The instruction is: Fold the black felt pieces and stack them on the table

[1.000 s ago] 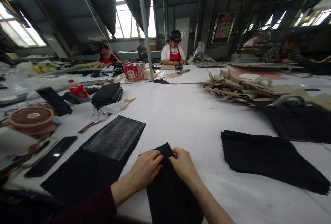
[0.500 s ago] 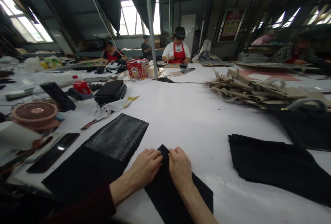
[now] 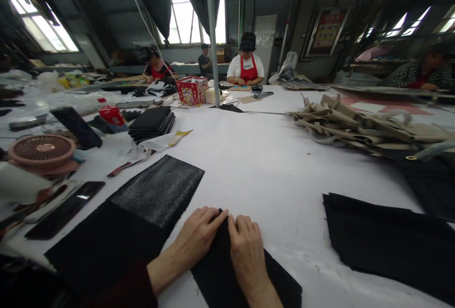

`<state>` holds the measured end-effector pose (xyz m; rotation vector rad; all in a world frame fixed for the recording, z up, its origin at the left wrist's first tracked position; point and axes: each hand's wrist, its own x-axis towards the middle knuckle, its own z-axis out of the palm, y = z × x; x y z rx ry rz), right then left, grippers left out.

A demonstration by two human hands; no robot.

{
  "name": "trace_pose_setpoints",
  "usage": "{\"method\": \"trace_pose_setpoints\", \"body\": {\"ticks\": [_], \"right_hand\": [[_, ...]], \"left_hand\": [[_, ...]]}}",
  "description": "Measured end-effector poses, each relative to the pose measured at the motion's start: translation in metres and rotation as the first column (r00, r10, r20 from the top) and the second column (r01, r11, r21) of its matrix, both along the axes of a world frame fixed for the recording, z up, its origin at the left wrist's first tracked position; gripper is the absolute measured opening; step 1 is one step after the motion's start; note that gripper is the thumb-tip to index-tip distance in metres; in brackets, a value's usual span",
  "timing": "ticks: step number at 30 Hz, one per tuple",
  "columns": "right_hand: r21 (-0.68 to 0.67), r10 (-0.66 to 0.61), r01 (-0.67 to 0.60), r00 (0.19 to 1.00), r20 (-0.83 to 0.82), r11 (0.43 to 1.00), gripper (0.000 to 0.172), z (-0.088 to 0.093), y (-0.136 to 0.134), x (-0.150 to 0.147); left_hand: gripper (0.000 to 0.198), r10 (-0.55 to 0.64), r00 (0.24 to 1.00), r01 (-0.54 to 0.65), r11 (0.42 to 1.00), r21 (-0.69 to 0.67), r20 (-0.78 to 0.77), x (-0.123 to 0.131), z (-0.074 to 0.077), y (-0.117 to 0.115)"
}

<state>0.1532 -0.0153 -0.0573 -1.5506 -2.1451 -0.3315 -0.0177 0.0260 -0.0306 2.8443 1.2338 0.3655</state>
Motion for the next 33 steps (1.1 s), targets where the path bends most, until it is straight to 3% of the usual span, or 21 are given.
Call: {"method": "trace_pose_setpoints", "body": {"ticks": [17, 33], "right_hand": [[-0.027, 0.032, -0.031, 0.999, 0.006, 0.999, 0.036, -0.0006, 0.0007, -0.0005], [-0.037, 0.039, -0.039, 0.999, 0.008, 0.999, 0.037, 0.0007, 0.0005, -0.0014]], "left_hand": [[0.041, 0.049, 0.994, -0.041, 0.995, -0.089, 0.093, -0.0009, 0.0001, 0.0010], [0.039, 0.058, 0.992, -0.050, 0.996, -0.072, 0.116, -0.0007, -0.0014, 0.0026]]}}
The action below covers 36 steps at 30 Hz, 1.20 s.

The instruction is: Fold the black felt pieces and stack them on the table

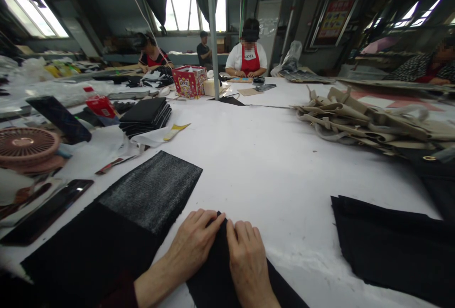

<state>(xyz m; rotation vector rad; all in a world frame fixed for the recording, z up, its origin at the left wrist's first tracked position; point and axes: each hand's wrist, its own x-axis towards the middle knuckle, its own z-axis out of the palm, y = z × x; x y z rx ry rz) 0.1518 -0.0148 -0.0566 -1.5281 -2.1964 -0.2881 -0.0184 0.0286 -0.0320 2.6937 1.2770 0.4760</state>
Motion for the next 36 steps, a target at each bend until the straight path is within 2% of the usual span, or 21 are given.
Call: {"method": "trace_pose_setpoints", "body": {"ticks": [9, 14, 17, 21, 28, 36], "right_hand": [[0.004, 0.001, -0.001, 1.000, 0.001, 1.000, 0.036, 0.000, 0.000, -0.001], [-0.001, -0.006, 0.006, 1.000, 0.012, 1.000, 0.035, 0.000, 0.000, -0.001], [0.012, -0.025, 0.025, 1.000, 0.016, 1.000, 0.034, 0.000, 0.000, -0.003], [0.001, -0.042, 0.042, 0.999, -0.001, 0.999, 0.032, 0.001, 0.003, -0.006], [0.005, -0.033, 0.034, 0.996, -0.081, 0.999, 0.032, 0.002, 0.003, -0.001], [-0.023, -0.021, 0.018, 0.989, -0.145, 1.000, 0.036, -0.002, -0.004, 0.010]], "left_hand": [[0.036, 0.033, 0.999, -0.033, 0.999, 0.007, -0.014, 0.001, 0.001, 0.002], [0.040, 0.084, 0.995, -0.088, 0.993, 0.081, 0.049, -0.005, 0.013, 0.001], [0.042, 0.036, 0.997, -0.042, 0.994, 0.102, 0.065, -0.004, 0.018, -0.003], [0.039, -0.062, 0.995, 0.065, 0.997, 0.037, -0.080, 0.001, 0.017, -0.003], [0.046, -0.111, 0.962, 0.141, 0.984, 0.107, -0.250, -0.003, 0.021, 0.006], [0.050, -0.136, 0.949, 0.175, 0.978, 0.115, -0.283, -0.006, 0.022, 0.008]]}}
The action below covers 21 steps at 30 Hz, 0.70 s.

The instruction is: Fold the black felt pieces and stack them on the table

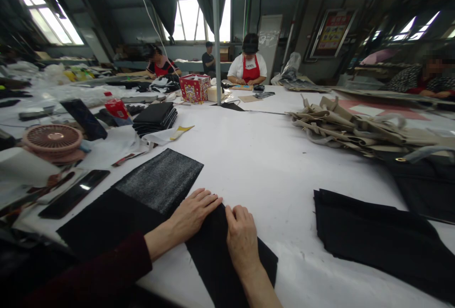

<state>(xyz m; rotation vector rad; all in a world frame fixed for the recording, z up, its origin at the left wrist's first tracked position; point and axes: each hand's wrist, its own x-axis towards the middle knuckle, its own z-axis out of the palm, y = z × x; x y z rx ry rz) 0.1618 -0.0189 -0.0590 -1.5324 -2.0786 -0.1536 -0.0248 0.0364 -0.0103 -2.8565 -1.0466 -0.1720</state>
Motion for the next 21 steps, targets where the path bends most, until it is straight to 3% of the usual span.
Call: {"method": "trace_pose_setpoints", "body": {"ticks": [12, 21], "right_hand": [[0.000, 0.032, -0.032, 0.999, 0.023, 0.999, 0.034, -0.004, -0.012, 0.015], [0.017, 0.031, -0.031, 0.999, -0.009, 0.999, 0.030, 0.000, -0.021, 0.022]], "left_hand": [[0.047, -0.064, 0.993, 0.070, 0.996, 0.054, -0.103, 0.004, -0.002, 0.001], [0.057, -0.091, 0.985, 0.103, 0.992, 0.076, -0.146, 0.009, -0.003, -0.002]]}}
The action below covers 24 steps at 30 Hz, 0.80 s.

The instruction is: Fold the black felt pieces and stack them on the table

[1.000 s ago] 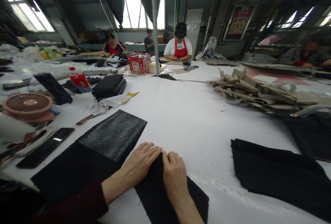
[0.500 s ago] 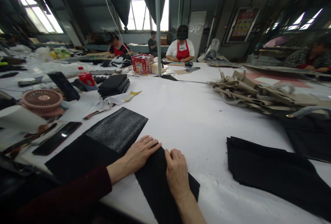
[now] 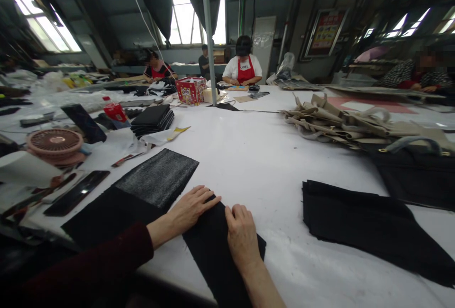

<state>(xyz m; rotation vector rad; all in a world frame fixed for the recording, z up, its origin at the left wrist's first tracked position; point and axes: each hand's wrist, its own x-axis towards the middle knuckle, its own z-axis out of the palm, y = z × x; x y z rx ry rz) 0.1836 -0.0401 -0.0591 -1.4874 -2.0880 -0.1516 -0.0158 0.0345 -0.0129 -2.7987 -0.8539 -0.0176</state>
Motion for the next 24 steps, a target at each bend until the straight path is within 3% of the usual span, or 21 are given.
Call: {"method": "trace_pose_setpoints", "body": {"ticks": [7, 13, 18, 24], "right_hand": [[-0.029, -0.011, 0.011, 1.000, -0.012, 1.000, 0.029, 0.003, -0.009, 0.007], [-0.028, -0.021, 0.021, 1.000, 0.010, 0.999, 0.028, 0.005, -0.018, 0.015], [-0.044, -0.011, 0.011, 1.000, 0.009, 0.999, 0.027, 0.005, -0.025, 0.022], [-0.039, 0.002, -0.002, 1.000, 0.006, 0.999, 0.027, 0.005, -0.032, 0.029]], "left_hand": [[0.048, -0.065, 0.998, 0.066, 0.996, 0.054, -0.024, 0.006, 0.002, -0.003], [0.056, -0.075, 0.995, 0.079, 0.995, 0.057, -0.070, 0.010, 0.003, -0.009], [0.049, -0.122, 0.991, 0.126, 0.989, 0.075, -0.054, 0.011, 0.007, -0.009], [0.046, -0.164, 0.985, 0.165, 0.986, 0.004, -0.061, 0.018, 0.008, -0.010]]}}
